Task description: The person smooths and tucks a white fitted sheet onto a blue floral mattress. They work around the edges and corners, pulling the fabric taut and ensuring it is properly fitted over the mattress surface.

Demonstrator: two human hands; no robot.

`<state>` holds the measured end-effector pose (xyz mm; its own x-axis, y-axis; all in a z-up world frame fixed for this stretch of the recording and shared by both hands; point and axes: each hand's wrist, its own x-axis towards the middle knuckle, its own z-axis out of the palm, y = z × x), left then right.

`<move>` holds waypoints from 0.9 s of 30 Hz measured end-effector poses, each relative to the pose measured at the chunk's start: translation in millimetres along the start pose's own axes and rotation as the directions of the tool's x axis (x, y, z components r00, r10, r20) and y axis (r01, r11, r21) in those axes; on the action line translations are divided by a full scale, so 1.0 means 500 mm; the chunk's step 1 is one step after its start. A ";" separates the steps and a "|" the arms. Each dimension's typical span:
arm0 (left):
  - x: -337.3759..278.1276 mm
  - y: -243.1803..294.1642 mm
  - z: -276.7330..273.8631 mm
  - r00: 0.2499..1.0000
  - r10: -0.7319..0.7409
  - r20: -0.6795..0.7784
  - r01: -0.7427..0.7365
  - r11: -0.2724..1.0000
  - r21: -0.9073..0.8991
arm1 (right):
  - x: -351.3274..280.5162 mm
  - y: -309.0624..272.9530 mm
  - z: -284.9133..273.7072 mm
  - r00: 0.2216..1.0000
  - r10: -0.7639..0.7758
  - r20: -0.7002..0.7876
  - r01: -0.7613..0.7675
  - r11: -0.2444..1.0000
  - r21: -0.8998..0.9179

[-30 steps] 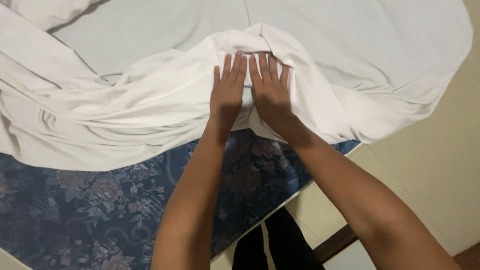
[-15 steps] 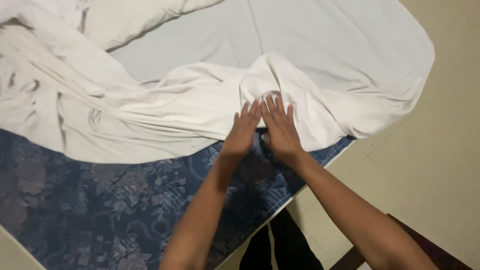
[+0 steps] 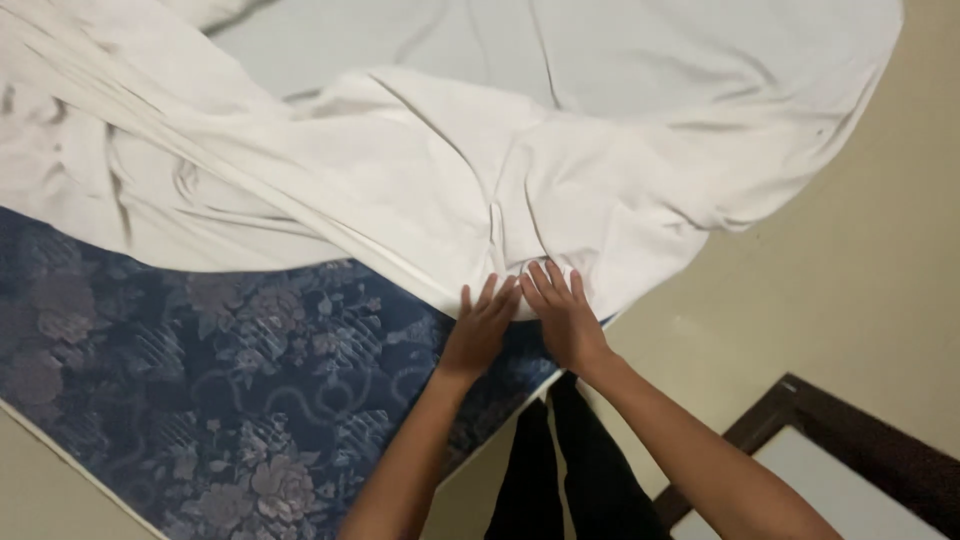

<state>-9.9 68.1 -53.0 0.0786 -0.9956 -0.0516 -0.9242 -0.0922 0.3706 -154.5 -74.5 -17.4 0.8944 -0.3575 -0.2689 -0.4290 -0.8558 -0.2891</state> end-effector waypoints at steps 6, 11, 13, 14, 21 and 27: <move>0.048 0.071 -0.065 0.990 -0.093 -0.109 0.097 0.995 0.036 | -0.016 -0.028 -0.075 0.997 0.063 0.045 -0.059 0.994 -0.092; 0.136 0.051 -0.029 0.982 -0.073 -0.176 0.105 0.978 0.181 | 0.012 0.017 -0.038 0.985 0.097 -0.144 -0.129 0.964 -0.232; 0.169 0.041 -0.023 0.984 -0.074 -0.162 0.110 0.968 0.225 | 0.038 0.029 -0.038 0.984 0.090 -0.151 -0.126 0.961 -0.248; 0.183 0.041 -0.030 0.988 -0.113 -0.104 0.129 0.978 0.162 | 0.051 0.032 -0.038 0.985 0.092 -0.143 -0.123 0.968 -0.219; 0.175 0.055 0.047 0.973 -0.213 -0.085 0.221 0.969 0.107 | 0.049 0.066 0.068 0.939 0.009 -0.343 -0.104 0.960 -0.260; 0.145 0.064 0.075 0.973 -0.180 -0.145 0.207 0.958 0.197 | 0.026 0.062 0.049 0.956 -0.020 -0.291 -0.035 0.983 -0.183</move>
<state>-47.7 -6.2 -79.4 0.2972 -0.9547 0.0172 -0.9430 -0.2907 0.1619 -159.0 -96.3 -52.4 0.9008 -0.4340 0.0162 -0.4301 -0.8965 -0.1067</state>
